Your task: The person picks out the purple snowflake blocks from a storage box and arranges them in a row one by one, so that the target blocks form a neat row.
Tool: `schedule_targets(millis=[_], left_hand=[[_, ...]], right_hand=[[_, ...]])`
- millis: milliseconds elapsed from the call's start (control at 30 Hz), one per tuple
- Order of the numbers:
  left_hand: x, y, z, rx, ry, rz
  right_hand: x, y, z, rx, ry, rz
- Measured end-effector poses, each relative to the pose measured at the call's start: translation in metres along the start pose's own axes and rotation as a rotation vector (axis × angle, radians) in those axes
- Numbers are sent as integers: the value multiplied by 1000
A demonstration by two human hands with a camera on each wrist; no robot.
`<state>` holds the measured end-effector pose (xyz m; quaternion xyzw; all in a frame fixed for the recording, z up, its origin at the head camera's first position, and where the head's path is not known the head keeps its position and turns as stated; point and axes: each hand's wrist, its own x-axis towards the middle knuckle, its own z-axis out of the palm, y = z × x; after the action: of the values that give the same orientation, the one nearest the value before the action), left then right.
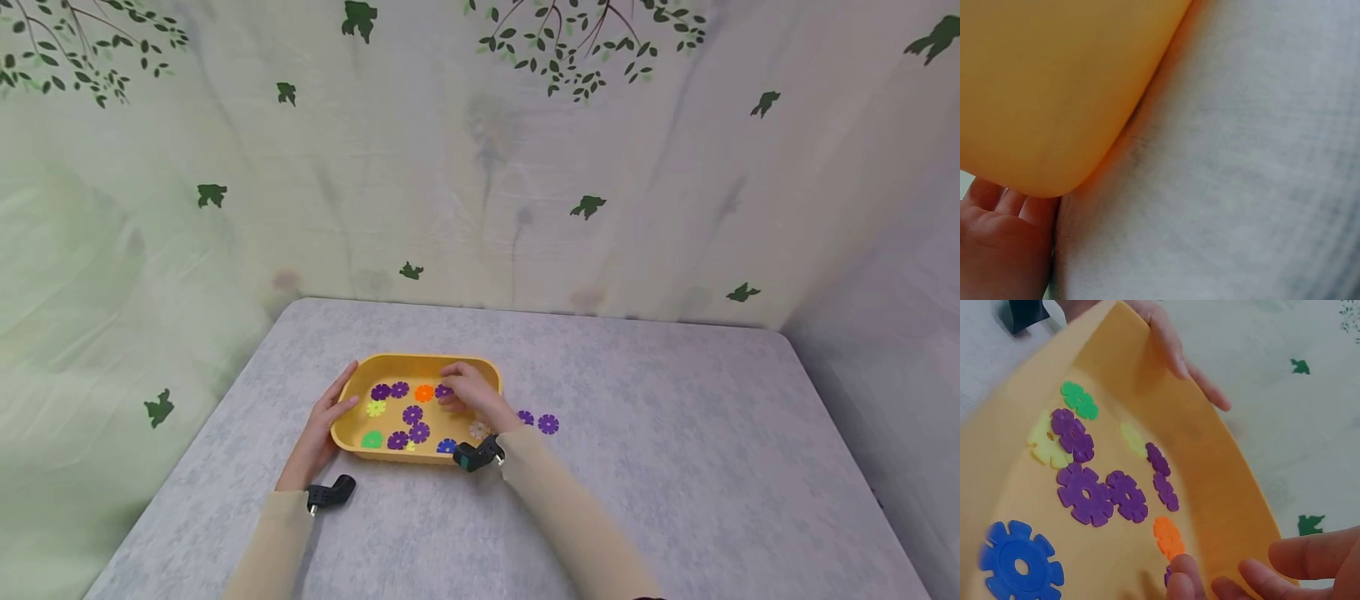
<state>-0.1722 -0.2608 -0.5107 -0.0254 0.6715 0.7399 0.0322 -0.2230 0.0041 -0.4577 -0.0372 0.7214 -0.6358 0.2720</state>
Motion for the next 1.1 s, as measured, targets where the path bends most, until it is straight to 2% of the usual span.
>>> schedule_targets(millis=[367,800,933,1100], left_hand=[[-1,1,1,3,0,16],[0,0,1,0,9,-2],[0,0,1,2,9,-7],[0,0,1,0,13,-5]], right_hand=[[9,2,5,-113,-14,75],[11,2,6,-158,-11,142],[11,2,5,-217,-21,131],[8,0,3,-309,-20,79]])
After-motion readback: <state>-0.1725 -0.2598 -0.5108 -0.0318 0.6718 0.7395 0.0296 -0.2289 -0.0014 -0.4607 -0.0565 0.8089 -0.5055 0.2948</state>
